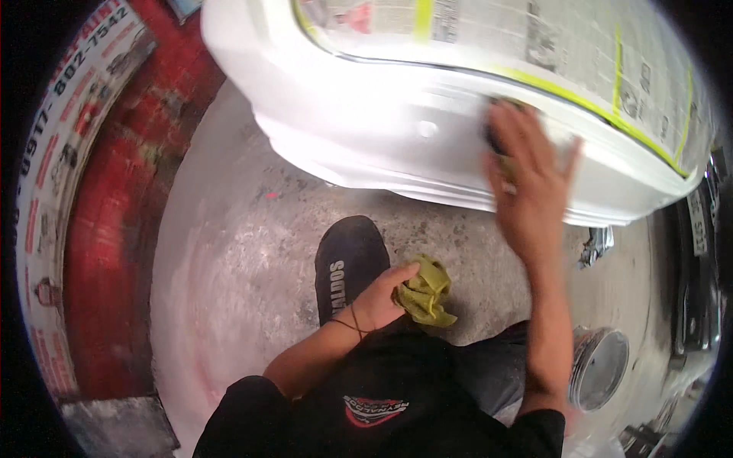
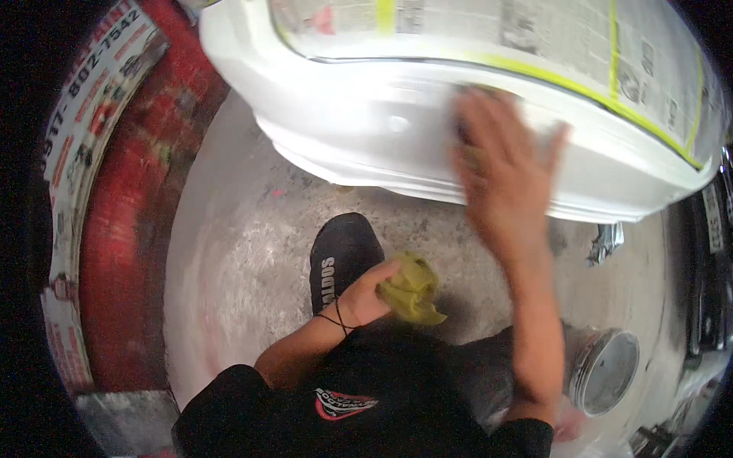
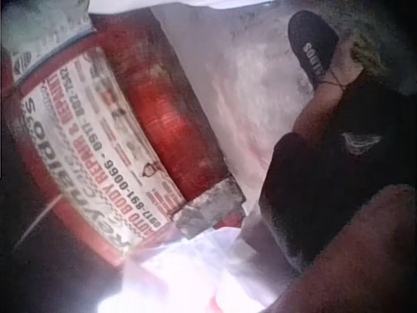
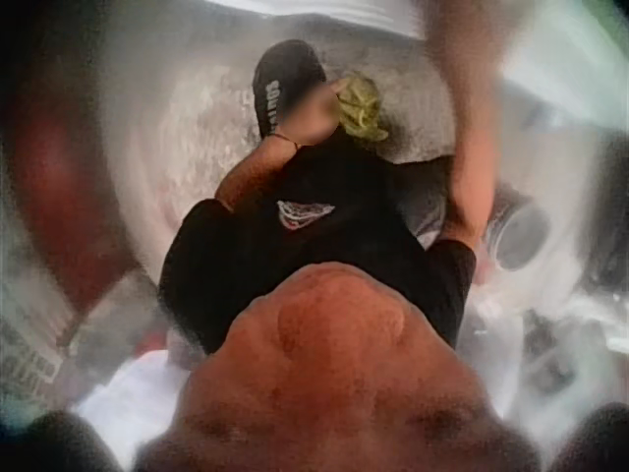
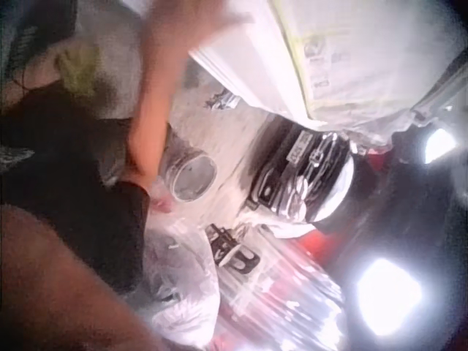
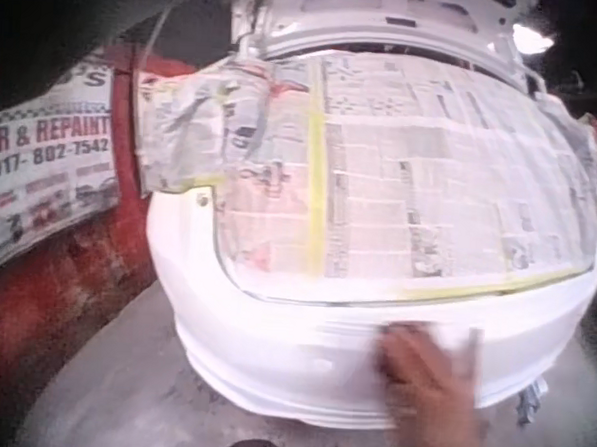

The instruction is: The person wipes the white car bumper with a yellow cloth and then wet sands the surface using a sanding block, dipping the block into a bucket of water repeatedly.

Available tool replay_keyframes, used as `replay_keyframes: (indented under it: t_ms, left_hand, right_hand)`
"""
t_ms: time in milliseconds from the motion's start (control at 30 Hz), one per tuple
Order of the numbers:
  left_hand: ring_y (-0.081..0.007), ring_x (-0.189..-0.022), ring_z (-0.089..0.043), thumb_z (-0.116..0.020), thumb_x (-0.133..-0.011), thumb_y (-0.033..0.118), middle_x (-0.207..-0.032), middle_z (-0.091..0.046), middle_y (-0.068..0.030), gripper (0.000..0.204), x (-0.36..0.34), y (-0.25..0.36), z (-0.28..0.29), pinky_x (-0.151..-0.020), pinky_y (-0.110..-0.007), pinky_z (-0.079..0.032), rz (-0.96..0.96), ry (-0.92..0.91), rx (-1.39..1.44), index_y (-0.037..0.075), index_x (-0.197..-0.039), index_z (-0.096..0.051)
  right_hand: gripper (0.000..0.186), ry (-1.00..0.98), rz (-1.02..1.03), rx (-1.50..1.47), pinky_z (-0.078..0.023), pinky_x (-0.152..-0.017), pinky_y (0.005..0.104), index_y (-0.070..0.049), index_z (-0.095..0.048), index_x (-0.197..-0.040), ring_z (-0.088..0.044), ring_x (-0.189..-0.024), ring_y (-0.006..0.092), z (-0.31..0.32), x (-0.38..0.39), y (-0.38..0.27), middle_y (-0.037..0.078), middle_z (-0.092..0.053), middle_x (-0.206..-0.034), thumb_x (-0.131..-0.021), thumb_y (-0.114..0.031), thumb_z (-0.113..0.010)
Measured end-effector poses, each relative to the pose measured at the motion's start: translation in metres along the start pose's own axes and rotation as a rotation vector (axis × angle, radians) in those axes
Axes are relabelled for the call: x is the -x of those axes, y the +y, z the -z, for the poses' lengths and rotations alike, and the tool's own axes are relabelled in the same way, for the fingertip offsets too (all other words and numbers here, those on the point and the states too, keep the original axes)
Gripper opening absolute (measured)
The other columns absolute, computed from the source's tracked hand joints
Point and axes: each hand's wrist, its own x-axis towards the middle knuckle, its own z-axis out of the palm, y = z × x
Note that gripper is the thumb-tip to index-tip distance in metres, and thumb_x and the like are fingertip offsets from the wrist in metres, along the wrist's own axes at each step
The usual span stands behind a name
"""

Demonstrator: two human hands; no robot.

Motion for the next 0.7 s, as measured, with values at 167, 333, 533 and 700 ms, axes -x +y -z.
replay_keyframes:
  t_ms: [167,333,533,700]
  left_hand:
    - [-0.0330,-0.148,-0.064,-0.060,-0.119,0.041,-0.160,-0.065,-0.0162,0.056,0.050,0.018,0.009,-0.128,-0.052,-0.049,-0.151,0.096,-0.013,0.002,-0.159,-0.058]
    - [-0.0326,-0.141,-0.069,-0.054,-0.122,0.038,-0.150,-0.071,-0.0168,0.051,0.079,0.031,-0.002,-0.122,-0.050,-0.055,-0.133,0.090,0.230,0.001,-0.157,-0.060]
    - [-0.0268,-0.139,-0.069,-0.058,-0.120,0.030,-0.152,-0.069,-0.0129,0.047,0.072,0.078,0.008,-0.119,-0.046,-0.058,-0.483,0.098,-0.177,0.002,-0.158,-0.057]
    - [-0.0300,-0.138,-0.068,-0.065,-0.116,0.037,-0.150,-0.069,-0.0132,0.053,0.079,0.145,0.000,-0.121,-0.048,-0.055,-0.923,0.302,-0.170,0.004,-0.157,-0.059]
  right_hand:
    - [0.055,0.102,-0.200,0.119,-0.010,-0.138,0.0731,-0.029,-0.056,-0.171,-0.045,-0.167,0.0300,0.011,0.041,0.072,0.002,-0.057,-0.174,-0.116,-0.028,-0.064]
    - [0.054,0.089,0.016,0.032,-0.011,-0.138,0.0732,-0.023,-0.060,-0.167,-0.040,-0.169,0.0312,-0.038,-0.006,-0.067,0.004,-0.054,-0.176,-0.113,-0.028,-0.065]
    - [0.059,0.026,0.124,0.040,-0.007,-0.139,0.0725,-0.032,-0.059,-0.168,-0.040,-0.170,0.0254,-0.038,-0.016,-0.075,-0.005,-0.052,-0.178,-0.110,-0.028,-0.070]
    - [0.054,0.037,-0.112,0.188,-0.010,-0.139,0.0717,-0.032,-0.056,-0.170,-0.042,-0.169,0.0258,0.004,0.024,0.031,-0.001,-0.053,-0.177,-0.116,-0.028,-0.061]
